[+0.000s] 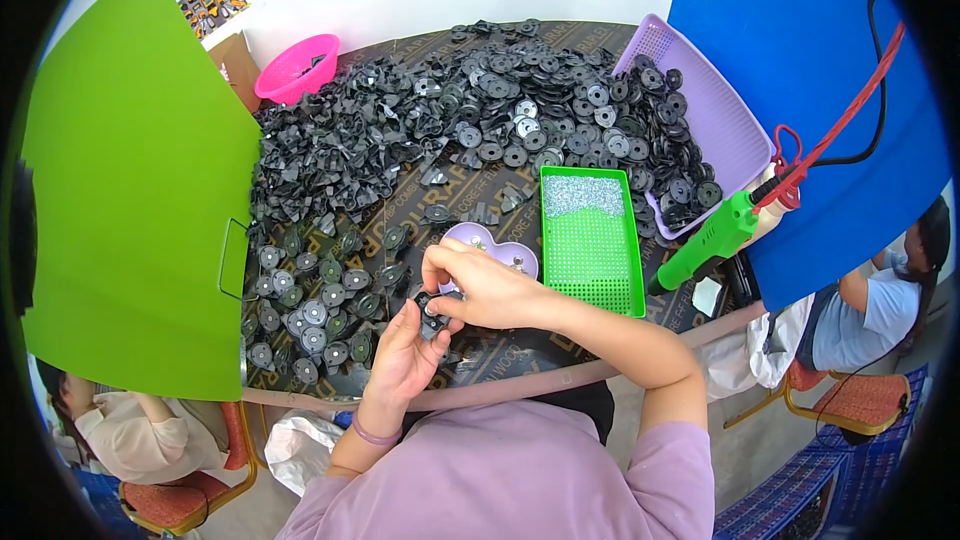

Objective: Assembling black plastic toy gears by inserting small components into the central hubs.

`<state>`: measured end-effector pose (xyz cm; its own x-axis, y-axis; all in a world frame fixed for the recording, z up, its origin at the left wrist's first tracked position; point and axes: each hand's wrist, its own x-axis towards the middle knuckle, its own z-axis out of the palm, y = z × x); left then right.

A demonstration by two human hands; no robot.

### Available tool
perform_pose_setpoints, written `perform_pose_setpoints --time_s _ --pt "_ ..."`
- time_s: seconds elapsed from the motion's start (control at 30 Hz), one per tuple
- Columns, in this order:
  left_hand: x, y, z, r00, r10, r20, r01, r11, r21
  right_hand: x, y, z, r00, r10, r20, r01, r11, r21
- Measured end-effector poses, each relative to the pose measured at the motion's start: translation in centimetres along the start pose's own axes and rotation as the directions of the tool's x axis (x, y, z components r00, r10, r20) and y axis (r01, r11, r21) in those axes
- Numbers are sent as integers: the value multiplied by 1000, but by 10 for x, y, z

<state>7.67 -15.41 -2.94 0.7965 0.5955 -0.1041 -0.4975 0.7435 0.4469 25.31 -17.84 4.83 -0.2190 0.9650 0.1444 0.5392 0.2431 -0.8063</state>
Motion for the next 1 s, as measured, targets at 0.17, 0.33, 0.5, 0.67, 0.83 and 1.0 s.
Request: perform_pose_setpoints --time_s 0.17,0.33,0.5,0.67,0.83,1.0 --pt "-4 4 8 999 -24 -41 23 999 -42 24 47 -20 986 40 -164 34 905 424" --pt "-7 7 1 1000 -20 -3 20 998 -54 68 140 -65 833 29 -553 -320 841 -437" --pt "-11 9 1 1000 5 4 -5 1000 -23 92 175 -54 937 24 -349 -294 594 -749" --pt "-14 14 3 1000 13 12 -12 999 -38 92 180 -59 825 3 -565 -361 772 -523" --pt "-9 15 -8 999 10 50 -7 999 -52 68 118 -65 836 352 -421 -123 867 483" --pt "-2 8 -10 999 -38 32 41 995 -94 11 45 -40 976 105 -191 71 676 733"
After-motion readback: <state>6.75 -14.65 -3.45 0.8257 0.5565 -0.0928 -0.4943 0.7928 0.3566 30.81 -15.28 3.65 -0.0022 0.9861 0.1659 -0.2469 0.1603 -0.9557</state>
